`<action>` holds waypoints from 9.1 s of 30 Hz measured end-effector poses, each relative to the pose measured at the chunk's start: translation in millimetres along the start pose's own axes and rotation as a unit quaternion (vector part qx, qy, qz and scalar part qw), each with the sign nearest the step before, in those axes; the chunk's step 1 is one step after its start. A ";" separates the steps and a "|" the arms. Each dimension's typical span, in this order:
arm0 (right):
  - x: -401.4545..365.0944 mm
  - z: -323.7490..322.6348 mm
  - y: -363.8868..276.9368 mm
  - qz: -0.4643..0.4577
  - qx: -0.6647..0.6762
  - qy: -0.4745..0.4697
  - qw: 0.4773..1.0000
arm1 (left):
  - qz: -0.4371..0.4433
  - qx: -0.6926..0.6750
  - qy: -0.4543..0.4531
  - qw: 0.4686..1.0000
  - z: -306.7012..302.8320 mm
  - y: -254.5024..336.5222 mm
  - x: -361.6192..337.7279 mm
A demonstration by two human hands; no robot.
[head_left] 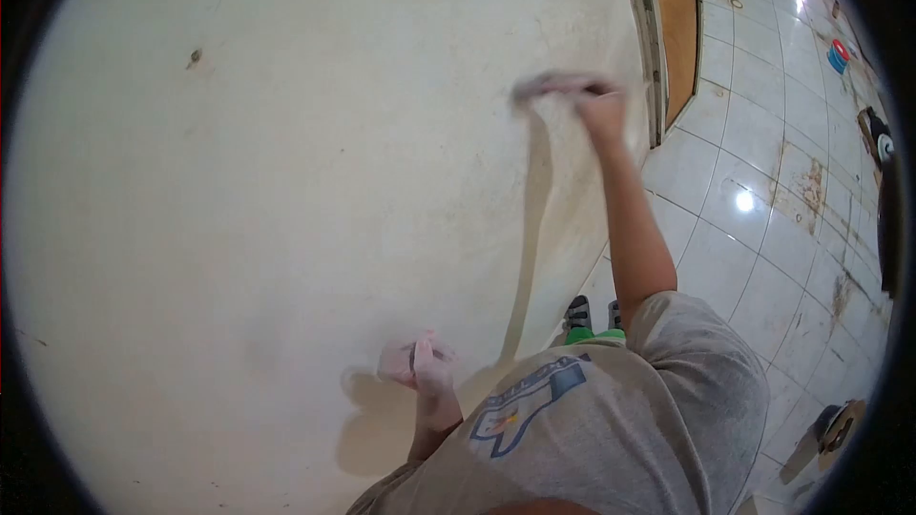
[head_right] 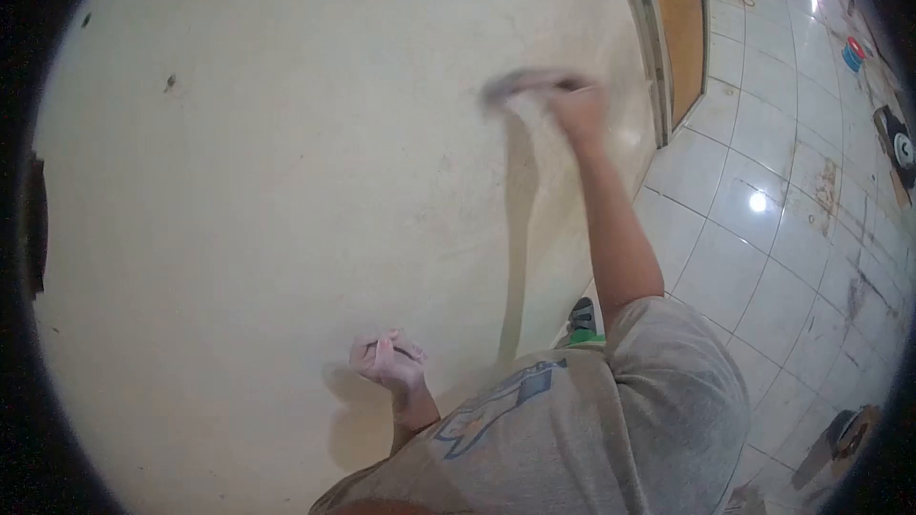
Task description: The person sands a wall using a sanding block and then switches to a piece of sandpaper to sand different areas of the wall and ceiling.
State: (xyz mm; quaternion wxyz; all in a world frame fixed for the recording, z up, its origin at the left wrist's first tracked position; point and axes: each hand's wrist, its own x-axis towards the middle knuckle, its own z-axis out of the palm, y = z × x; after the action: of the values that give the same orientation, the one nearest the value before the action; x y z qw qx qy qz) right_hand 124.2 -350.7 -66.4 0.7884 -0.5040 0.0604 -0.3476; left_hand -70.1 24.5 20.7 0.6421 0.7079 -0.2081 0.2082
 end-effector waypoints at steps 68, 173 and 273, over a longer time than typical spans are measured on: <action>7.0 16.1 -39.4 0.009 -0.021 -0.103 0.994 | 0.026 -0.004 -0.252 0.967 13.3 -28.8 -11.1; -170.0 60.0 28.8 -0.463 -0.125 -0.280 0.831 | 0.360 0.237 -0.073 0.900 36.4 -11.8 54.7; -168.8 -47.6 -103.2 0.391 0.117 -0.277 0.870 | -0.414 -0.246 -0.151 0.863 140.6 -42.0 31.9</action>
State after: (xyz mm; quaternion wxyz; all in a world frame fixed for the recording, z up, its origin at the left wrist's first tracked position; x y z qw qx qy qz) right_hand -74.1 -309.5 -46.2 0.8975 -0.4186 -0.0093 0.1387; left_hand -16.2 -112.7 -8.4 0.7829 0.5710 -0.0347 -0.2446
